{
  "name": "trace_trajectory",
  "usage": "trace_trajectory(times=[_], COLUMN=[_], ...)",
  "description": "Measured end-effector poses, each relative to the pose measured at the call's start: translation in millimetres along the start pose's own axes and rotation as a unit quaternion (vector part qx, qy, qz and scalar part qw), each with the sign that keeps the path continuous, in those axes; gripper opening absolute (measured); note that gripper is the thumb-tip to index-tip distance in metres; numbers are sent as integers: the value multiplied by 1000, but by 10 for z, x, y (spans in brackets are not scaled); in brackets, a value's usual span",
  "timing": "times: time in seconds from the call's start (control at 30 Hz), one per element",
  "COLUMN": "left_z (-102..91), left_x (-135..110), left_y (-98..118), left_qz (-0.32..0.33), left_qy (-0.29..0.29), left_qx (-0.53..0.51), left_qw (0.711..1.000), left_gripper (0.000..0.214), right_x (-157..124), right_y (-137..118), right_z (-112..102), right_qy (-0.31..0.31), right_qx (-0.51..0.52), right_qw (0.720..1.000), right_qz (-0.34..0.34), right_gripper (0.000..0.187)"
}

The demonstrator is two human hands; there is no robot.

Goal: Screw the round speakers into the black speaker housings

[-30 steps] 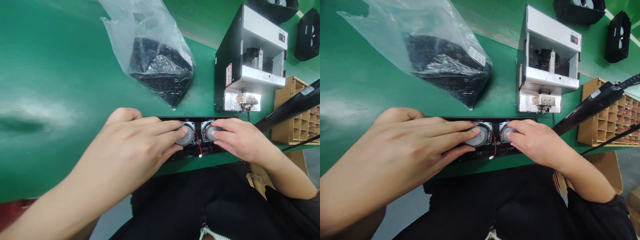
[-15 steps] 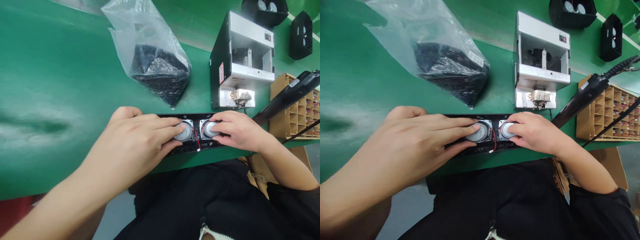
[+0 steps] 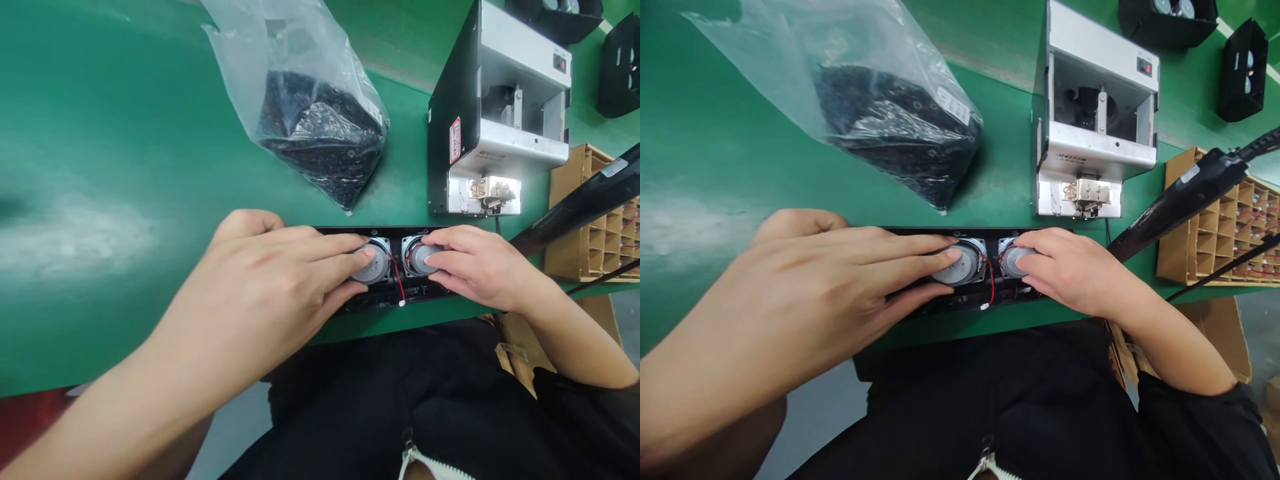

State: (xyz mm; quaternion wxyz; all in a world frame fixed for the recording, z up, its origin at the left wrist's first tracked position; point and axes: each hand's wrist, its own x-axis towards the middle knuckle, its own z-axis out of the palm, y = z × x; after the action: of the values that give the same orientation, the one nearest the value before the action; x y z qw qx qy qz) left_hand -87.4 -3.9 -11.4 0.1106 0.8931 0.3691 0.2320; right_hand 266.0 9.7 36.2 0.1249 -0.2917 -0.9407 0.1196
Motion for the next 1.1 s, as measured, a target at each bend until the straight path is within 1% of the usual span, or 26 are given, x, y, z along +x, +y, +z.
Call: trace_trajectory(times=[0.17,0.33,0.4,0.53,0.63,0.7,0.77,0.8,0.83,0.87,0.9,0.93,0.97,1.0,1.03,1.07,1.1], left_z=[-45,-47,-46,-39,-38,-58,-98,-123,-147,-166,-176,-175,-161,-135,-99,-56,-9], left_x=[-26,-26,-24,-17,-20,-22,-16,-6,9,29,56,88,125,165,207,249,289], left_y=[33,42,43,48,39,35,53,76,112,159,216,281,348,414,474,525,564], left_qz=[-57,-81,-76,-45,-41,-38,-42,-47,-51,-55,-56,-52,-45,-35,-24,-15,-12], left_qy=[-42,-48,-47,-43,-49,-49,-42,-34,-25,-14,-3,8,17,23,28,31,31], left_qx=[-35,-59,-55,-19,-2,-8,-29,-38,-44,-45,-43,-38,-33,-26,-18,-9,1], left_qw=[997,994,994,998,998,998,998,998,997,997,998,998,998,999,999,999,999], left_gripper=[49,48,48,53,54,49,40,36,33,31,28,26,24,23,22,22,22], right_x=[3,-16,-20,0,38,52,31,1,-43,-99,-165,-236,-308,-374,-433,-479,-513], right_y=[-20,-42,-53,-70,-72,-81,-108,-133,-164,-201,-241,-280,-312,-334,-339,-326,-295], right_z=[-3,11,9,-9,-29,-53,-91,-113,-133,-145,-147,-134,-107,-66,-17,34,83], right_qy=[3,-11,-11,-25,-36,-44,-53,-43,-18,16,68,144,235,329,411,473,506], right_qx=[3,2,5,-2,-23,-37,-47,-42,-31,-15,-2,-2,-17,-47,-82,-109,-119], right_qw=[1000,1000,1000,999,999,998,997,998,999,999,997,987,966,931,886,839,805], right_qz=[-1,16,20,23,12,3,13,22,30,34,43,67,104,149,199,246,286], right_gripper=[15,14,14,17,21,22,20,18,17,22,28,33,36,38,39,42,47])
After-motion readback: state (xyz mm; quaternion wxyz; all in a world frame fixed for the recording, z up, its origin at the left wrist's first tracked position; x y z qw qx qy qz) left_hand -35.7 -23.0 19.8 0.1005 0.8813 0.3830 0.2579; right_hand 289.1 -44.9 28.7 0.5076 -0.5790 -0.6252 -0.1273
